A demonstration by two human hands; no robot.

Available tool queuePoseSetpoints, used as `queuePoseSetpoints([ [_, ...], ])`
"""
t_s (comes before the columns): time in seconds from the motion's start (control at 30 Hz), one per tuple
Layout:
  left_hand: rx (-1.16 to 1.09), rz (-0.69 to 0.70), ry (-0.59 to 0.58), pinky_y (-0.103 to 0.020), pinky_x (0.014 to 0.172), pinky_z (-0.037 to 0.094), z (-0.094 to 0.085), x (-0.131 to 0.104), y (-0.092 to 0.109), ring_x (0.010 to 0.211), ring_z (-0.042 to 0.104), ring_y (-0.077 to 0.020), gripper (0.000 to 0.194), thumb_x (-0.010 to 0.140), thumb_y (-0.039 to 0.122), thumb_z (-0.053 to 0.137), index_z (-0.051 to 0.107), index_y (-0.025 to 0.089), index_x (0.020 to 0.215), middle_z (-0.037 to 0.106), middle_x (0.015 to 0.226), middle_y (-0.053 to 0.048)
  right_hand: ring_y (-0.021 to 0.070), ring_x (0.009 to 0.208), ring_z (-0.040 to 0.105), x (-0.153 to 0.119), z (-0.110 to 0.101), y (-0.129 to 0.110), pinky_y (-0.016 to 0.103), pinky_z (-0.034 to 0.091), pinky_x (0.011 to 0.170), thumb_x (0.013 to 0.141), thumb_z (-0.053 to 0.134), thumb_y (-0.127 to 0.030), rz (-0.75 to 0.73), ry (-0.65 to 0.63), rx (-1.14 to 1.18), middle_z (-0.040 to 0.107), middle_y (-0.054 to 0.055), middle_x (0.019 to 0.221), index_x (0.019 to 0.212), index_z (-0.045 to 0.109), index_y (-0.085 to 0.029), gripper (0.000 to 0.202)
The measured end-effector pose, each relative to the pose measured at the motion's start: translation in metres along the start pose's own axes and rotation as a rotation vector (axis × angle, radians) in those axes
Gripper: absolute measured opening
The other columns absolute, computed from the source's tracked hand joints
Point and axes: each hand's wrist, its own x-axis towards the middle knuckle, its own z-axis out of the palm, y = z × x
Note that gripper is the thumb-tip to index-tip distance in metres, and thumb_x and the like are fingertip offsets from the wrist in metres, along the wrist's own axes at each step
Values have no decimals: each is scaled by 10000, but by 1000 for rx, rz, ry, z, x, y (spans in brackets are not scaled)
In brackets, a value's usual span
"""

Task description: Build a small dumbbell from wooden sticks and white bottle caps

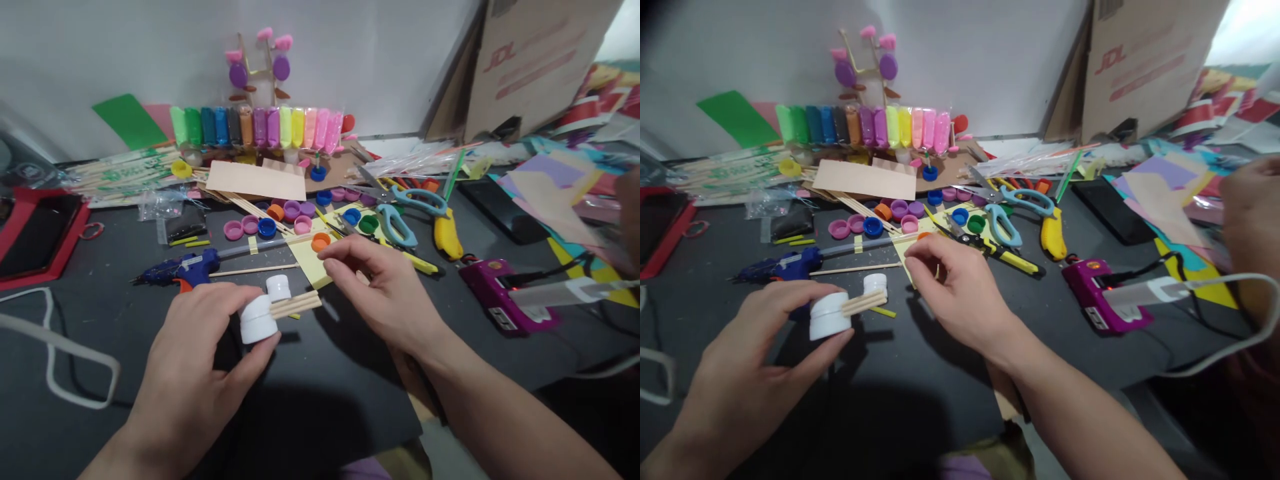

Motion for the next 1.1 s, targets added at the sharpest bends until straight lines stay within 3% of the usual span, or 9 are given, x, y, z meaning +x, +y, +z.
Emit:
queuePoseSetpoints([
  [0.17, -21, -70, 19, -385, 812, 513, -3, 2, -1, 963, 644, -243, 223, 897, 314, 611, 569, 254, 1107, 682, 1055, -55, 212, 873, 599, -1, 8, 4, 349, 474, 796, 915, 573, -169, -240, -167, -204, 676, 86, 946, 968, 638, -168, 84],
  [0.3, -151, -142, 13, -380, 810, 560, -1, -1, 1, 943, 675, -231, 247, 865, 293, 651, 579, 260, 1100, 700, 1044, -46, 243, 996, 595, -4, 12, 2, 391, 482, 893, 909, 597, -175, -270, -273, -167, 660, 107, 1057, 1066, 613, -176, 158],
  [0.47, -495, -313, 26, -310, 878, 594, -2, -5, 5, 1057, 696, -201, 355, 840, 239, 683, 595, 294, 1180, 708, 1150, -17, 252, 1014, 591, -7, 17, 1, 401, 497, 897, 913, 594, -163, -311, -261, -182, 655, 124, 1092, 1077, 625, -171, 168],
  [0.63, -730, -456, 265, -281, 928, 592, -17, 2, -4, 1064, 714, -192, 333, 824, 206, 723, 629, 256, 1139, 734, 1165, -37, 255, 976, 592, -5, 20, 2, 413, 502, 870, 930, 568, -155, -308, -209, -204, 661, 127, 1033, 1031, 639, -147, 124],
  [0.77, -731, -499, 454, -300, 987, 562, -27, 8, -18, 1125, 689, -187, 351, 851, 238, 715, 606, 280, 1182, 712, 1222, -35, 248, 973, 598, -3, 21, 4, 413, 502, 873, 936, 560, -169, -258, -201, -220, 665, 109, 1019, 1003, 639, -174, 104],
  [0.97, -660, -444, 541, -340, 1003, 545, -28, 14, -35, 1098, 693, -196, 328, 848, 274, 721, 590, 249, 1148, 716, 1173, -39, 244, 964, 605, -1, 24, 1, 408, 494, 870, 965, 533, -191, -229, -182, -267, 668, 115, 1016, 995, 634, -158, 111],
  [1.1, -683, -420, 637, -322, 926, 566, -27, 19, -41, 1027, 707, -197, 345, 801, 298, 764, 604, 203, 1092, 732, 1074, -53, 241, 959, 623, 0, 26, -23, 380, 487, 868, 972, 538, -204, -241, -271, -328, 678, 116, 1018, 1028, 651, -143, 140],
])
